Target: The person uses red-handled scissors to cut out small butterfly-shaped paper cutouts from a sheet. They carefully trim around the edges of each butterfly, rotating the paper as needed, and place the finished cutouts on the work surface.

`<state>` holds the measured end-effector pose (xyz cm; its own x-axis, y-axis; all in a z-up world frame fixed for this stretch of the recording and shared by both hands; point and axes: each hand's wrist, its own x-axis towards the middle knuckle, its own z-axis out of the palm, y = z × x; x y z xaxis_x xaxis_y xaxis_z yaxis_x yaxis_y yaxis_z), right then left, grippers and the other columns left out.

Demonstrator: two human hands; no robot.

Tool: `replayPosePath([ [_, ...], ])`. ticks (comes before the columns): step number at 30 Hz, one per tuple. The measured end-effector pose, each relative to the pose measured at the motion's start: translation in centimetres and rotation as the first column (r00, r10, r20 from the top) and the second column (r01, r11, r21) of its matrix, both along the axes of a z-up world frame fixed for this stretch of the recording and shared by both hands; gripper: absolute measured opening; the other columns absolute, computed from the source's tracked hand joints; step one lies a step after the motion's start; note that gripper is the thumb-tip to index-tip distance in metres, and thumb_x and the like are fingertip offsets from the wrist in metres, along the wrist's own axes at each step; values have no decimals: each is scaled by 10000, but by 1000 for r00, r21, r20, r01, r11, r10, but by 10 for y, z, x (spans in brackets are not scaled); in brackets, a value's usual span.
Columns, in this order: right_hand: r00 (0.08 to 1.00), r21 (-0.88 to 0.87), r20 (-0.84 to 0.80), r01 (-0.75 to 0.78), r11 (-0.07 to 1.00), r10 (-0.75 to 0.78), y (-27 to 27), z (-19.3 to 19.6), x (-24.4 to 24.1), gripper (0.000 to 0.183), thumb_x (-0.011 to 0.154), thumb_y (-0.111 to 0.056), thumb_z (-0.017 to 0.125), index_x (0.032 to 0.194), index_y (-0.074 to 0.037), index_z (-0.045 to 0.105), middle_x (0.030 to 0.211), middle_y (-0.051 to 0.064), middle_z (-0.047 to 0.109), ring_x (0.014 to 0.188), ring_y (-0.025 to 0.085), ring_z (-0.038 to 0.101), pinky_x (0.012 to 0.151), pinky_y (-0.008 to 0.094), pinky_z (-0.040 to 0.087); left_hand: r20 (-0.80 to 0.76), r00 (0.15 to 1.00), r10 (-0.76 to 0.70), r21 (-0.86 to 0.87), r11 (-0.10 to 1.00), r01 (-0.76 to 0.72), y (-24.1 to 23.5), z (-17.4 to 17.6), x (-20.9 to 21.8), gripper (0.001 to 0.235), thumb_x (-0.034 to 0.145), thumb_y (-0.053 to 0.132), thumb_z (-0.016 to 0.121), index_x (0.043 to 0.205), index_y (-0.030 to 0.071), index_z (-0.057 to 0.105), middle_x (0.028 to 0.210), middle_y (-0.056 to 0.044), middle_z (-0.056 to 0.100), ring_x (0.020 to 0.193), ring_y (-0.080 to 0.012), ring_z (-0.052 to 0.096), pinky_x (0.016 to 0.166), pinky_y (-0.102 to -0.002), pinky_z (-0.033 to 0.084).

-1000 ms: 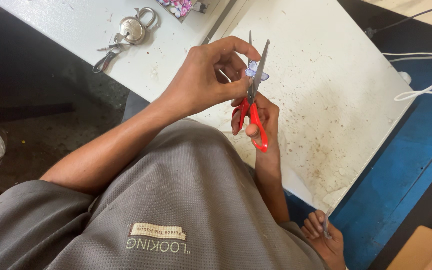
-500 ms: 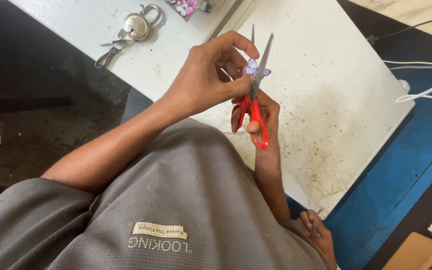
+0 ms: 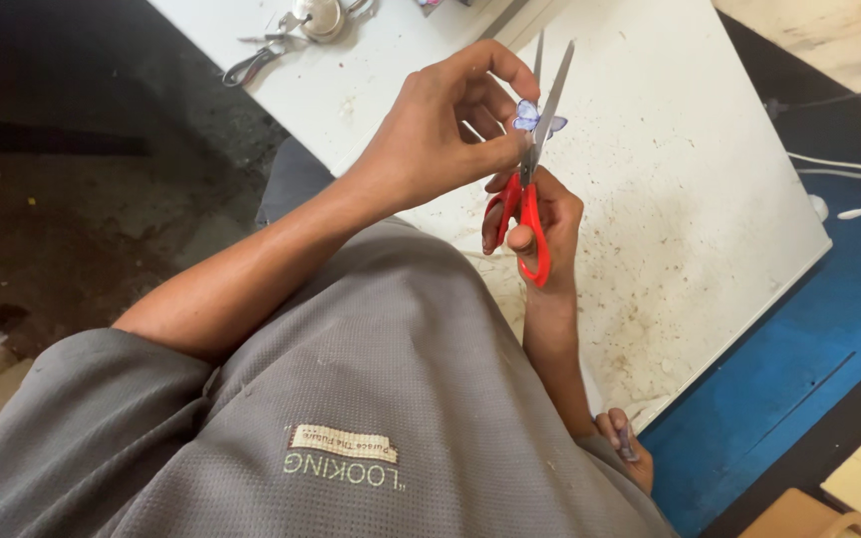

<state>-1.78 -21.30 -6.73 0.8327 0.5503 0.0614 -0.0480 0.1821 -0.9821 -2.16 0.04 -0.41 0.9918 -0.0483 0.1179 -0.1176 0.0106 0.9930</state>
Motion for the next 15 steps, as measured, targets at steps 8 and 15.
replayPosePath([
  [8, 997, -61, -34, -68, 996, 66, -5, -1, 2, 874, 751, -643, 866, 1136, 97, 603, 671, 50, 605, 552, 124, 589, 518, 239, 458, 42, 999, 26, -68, 997, -23, 6, -18, -7, 291, 939, 79, 788, 1171, 47, 615, 896, -14, 731, 845, -93, 749, 765, -255, 631],
  [15, 993, -102, -70, -105, 989, 98, -13, -4, 3, 855, 745, -589, 902, 1173, 92, 612, 701, 54, 619, 583, 125, 590, 546, 242, 461, 20, 1000, 21, -71, 997, -19, 10, -40, -5, 270, 965, 77, 823, 1160, 42, 641, 908, -30, 769, 813, -92, 730, 711, -237, 568],
])
